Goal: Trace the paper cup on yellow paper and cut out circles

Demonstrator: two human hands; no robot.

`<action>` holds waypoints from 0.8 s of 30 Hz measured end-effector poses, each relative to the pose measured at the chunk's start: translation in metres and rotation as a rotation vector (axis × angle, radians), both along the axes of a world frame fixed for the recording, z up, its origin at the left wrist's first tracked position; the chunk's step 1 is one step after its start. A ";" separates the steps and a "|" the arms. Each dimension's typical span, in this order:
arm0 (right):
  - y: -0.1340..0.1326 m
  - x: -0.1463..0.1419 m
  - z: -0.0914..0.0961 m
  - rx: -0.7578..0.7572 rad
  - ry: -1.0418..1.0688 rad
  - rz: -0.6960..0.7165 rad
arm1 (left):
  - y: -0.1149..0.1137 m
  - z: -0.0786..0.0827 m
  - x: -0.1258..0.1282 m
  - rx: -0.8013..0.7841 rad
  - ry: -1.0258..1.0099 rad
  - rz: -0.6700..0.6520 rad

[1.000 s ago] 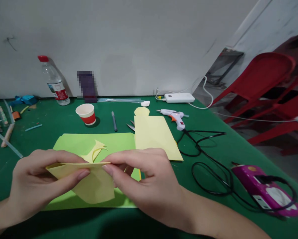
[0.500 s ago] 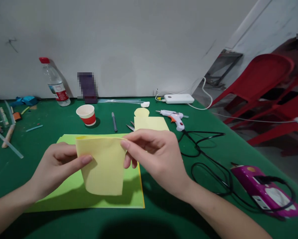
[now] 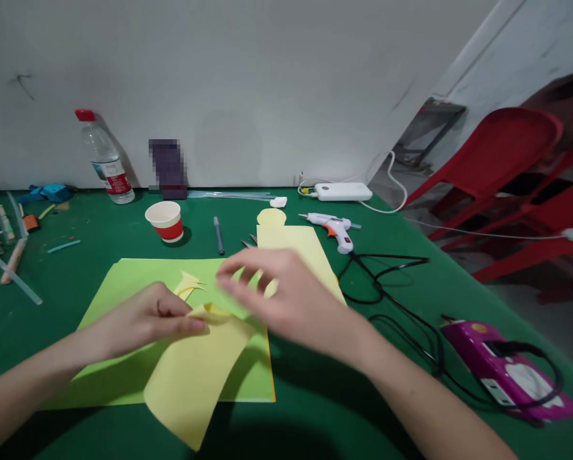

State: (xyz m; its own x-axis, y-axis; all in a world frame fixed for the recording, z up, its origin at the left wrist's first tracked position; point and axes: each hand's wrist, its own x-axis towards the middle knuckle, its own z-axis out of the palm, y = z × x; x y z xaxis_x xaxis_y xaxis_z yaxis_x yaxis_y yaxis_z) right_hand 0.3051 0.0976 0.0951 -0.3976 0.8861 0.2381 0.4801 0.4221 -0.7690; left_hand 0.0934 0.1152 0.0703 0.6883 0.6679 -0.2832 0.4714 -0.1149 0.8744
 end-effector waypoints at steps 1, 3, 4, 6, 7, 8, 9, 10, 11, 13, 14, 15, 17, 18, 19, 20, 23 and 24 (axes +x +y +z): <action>-0.004 -0.007 -0.003 -0.009 -0.146 0.081 | -0.002 -0.003 0.002 -0.019 0.040 -0.054; -0.012 -0.020 -0.009 0.019 -0.405 0.221 | -0.006 -0.009 0.005 -0.037 0.097 -0.112; -0.015 -0.025 -0.012 0.039 -0.490 0.277 | -0.009 -0.011 0.005 -0.039 0.114 -0.129; -0.019 -0.029 -0.016 0.068 -0.570 0.351 | -0.013 -0.014 0.004 -0.041 0.142 -0.152; -0.021 -0.029 -0.017 0.069 -0.578 0.372 | -0.015 -0.016 0.003 -0.032 0.163 -0.163; -0.021 -0.029 -0.017 0.064 -0.580 0.380 | -0.017 -0.017 0.002 -0.015 0.188 -0.174; -0.022 -0.029 -0.018 0.058 -0.583 0.381 | -0.019 -0.018 0.001 0.009 0.213 -0.182; -0.022 -0.029 -0.019 0.052 -0.586 0.380 | -0.021 -0.019 0.000 0.035 0.237 -0.187; -0.022 -0.029 -0.020 0.048 -0.583 0.386 | -0.023 -0.019 0.000 0.060 0.254 -0.190; -0.021 -0.031 -0.024 0.060 -0.549 0.424 | -0.026 -0.018 0.000 0.078 0.269 -0.194; -0.020 -0.031 -0.026 0.079 -0.509 0.453 | -0.027 -0.015 0.000 0.074 0.266 -0.194; -0.019 -0.031 -0.027 0.100 -0.454 0.482 | -0.028 -0.012 0.001 0.067 0.253 -0.193; -0.015 -0.029 -0.028 0.130 -0.320 0.534 | -0.029 -0.004 0.002 0.036 0.209 -0.195; -0.013 -0.027 -0.027 0.130 -0.257 0.563 | -0.029 0.000 0.003 0.005 0.184 -0.196; -0.011 -0.024 -0.026 0.121 -0.208 0.590 | -0.028 0.004 0.003 -0.028 0.160 -0.197; -0.008 -0.021 -0.023 0.105 -0.176 0.613 | -0.027 0.006 0.003 -0.065 0.140 -0.200; -0.002 -0.014 -0.016 0.083 -0.156 0.617 | -0.024 0.010 0.002 -0.125 0.112 -0.187; 0.000 -0.011 -0.014 0.086 -0.156 0.605 | -0.023 0.010 0.002 -0.121 0.108 -0.179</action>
State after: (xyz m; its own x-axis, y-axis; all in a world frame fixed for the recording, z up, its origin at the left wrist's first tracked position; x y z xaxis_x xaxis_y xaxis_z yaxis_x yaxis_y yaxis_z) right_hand 0.2939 0.0979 0.0812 -0.8581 0.4740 0.1974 0.2412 0.7115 -0.6600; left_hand 0.0950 0.0920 0.0807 0.7540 0.4946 -0.4323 0.5447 -0.1028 0.8323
